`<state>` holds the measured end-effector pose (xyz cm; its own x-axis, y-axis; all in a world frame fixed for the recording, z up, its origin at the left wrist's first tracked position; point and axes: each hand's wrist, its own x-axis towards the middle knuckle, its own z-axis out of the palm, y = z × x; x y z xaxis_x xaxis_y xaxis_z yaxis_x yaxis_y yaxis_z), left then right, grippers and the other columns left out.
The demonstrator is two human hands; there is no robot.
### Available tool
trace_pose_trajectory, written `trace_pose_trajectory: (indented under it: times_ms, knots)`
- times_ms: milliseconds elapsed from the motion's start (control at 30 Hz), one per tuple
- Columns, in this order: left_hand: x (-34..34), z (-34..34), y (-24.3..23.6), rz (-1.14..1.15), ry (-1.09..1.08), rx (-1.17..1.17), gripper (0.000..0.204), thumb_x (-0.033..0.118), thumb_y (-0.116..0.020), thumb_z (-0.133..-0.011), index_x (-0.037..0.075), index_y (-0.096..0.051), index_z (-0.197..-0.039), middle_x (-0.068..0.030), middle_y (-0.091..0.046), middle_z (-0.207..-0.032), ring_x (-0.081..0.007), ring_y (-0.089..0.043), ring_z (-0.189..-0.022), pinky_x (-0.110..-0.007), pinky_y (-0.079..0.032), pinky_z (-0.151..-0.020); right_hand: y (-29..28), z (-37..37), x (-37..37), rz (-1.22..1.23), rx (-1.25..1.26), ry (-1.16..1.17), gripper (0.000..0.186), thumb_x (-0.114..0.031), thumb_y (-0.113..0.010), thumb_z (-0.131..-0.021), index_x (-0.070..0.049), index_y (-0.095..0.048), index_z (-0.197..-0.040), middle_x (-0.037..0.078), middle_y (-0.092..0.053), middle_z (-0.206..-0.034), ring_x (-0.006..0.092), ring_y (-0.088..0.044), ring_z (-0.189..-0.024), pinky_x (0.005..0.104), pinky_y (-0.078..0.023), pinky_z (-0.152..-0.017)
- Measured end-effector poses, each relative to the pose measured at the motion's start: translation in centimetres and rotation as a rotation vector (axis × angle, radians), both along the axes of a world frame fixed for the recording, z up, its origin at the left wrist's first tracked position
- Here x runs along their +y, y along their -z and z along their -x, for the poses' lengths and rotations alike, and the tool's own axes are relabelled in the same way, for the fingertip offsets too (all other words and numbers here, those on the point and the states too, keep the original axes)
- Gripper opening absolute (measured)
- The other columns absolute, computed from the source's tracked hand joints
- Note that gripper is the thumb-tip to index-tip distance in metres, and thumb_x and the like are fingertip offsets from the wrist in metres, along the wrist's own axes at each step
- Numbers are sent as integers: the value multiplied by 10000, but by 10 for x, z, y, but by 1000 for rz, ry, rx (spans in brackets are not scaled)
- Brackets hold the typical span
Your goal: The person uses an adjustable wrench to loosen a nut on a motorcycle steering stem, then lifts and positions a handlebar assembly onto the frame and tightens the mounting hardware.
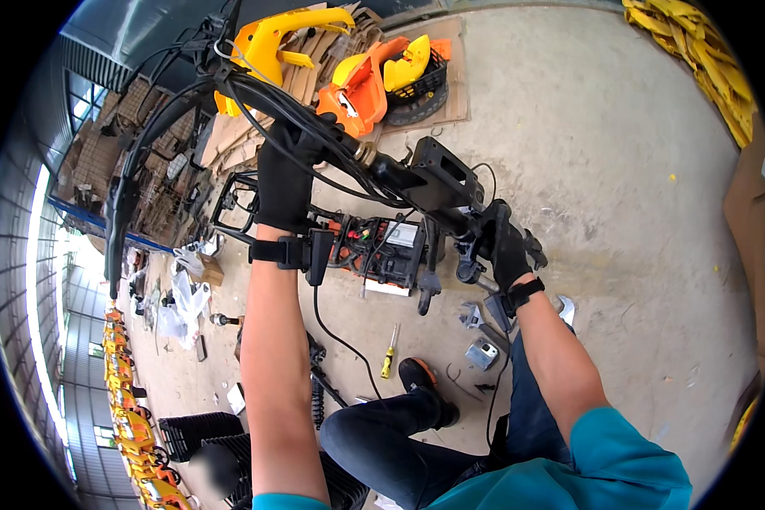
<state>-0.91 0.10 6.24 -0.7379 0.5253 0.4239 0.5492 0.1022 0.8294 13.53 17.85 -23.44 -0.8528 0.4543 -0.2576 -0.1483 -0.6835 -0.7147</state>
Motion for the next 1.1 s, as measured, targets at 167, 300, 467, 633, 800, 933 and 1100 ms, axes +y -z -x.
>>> trace_pose_trajectory:
  times_ms: [167, 300, 467, 633, 800, 933, 1100]
  knots:
    - [-2, 1, 5, -4, -102, -25, 202, 137, -621, -941, -19, -586, -1065, -85, -681, -934, -162, -668, -811, -291, -544, -729, 5, 1, -8, -17, 64, 92, 543, -579, -457, -975, -75, -644, -1057, 27, -673, -906, 118, -664, -780, 261, -554, -693]
    - [-8, 6, 3, 55, -19, -40, 281, 184, -596, -968, -16, -579, -1164, -107, -689, -1015, -181, -673, -909, -304, -537, -804, 15, 4, -9, 1, 42, 94, 528, -566, -434, -989, -83, -632, -1064, 33, -674, -930, 119, -666, -813, 262, -555, -719]
    - [-9, 9, 7, 22, 42, -51, 365, 220, -587, -981, -17, -517, -1250, -148, -665, -1122, -227, -669, -981, -338, -544, -846, 17, 2, -7, 14, 39, 50, 488, -546, -399, -1008, -110, -606, -1076, 40, -675, -978, 126, -676, -861, 281, -573, -766]
    - [-10, 6, 5, 5, 70, -77, 348, 230, -588, -978, -9, -520, -1222, -138, -663, -1097, -220, -668, -958, -330, -540, -829, 6, 1, -10, 24, 26, 72, 575, -603, -447, -967, -72, -638, -1078, 30, -687, -907, 116, -671, -778, 264, -557, -673]
    - [-3, 1, 9, -74, 60, -117, 278, 200, -593, -965, 1, -538, -1152, -109, -671, -1010, -203, -674, -896, -315, -533, -798, 5, 1, -8, 17, 19, 78, 574, -605, -449, -965, -75, -636, -1080, 32, -692, -903, 125, -680, -774, 262, -567, -682]
    - [-7, 2, 9, -40, 76, -105, 340, 242, -582, -982, -7, -526, -1206, -139, -663, -1091, -218, -670, -958, -329, -541, -821, 2, -2, -10, 33, -1, 47, 575, -602, -444, -969, -72, -635, -1085, 36, -691, -913, 129, -682, -786, 262, -569, -687]
    - [-4, 1, 7, -64, 72, -134, 265, 195, -590, -968, 2, -544, -1143, -104, -671, -1004, -208, -672, -910, -322, -539, -809, 3, -2, -8, -20, 36, 40, 592, -604, -427, -974, -67, -629, -1117, 45, -687, -957, 132, -685, -806, 263, -572, -692]
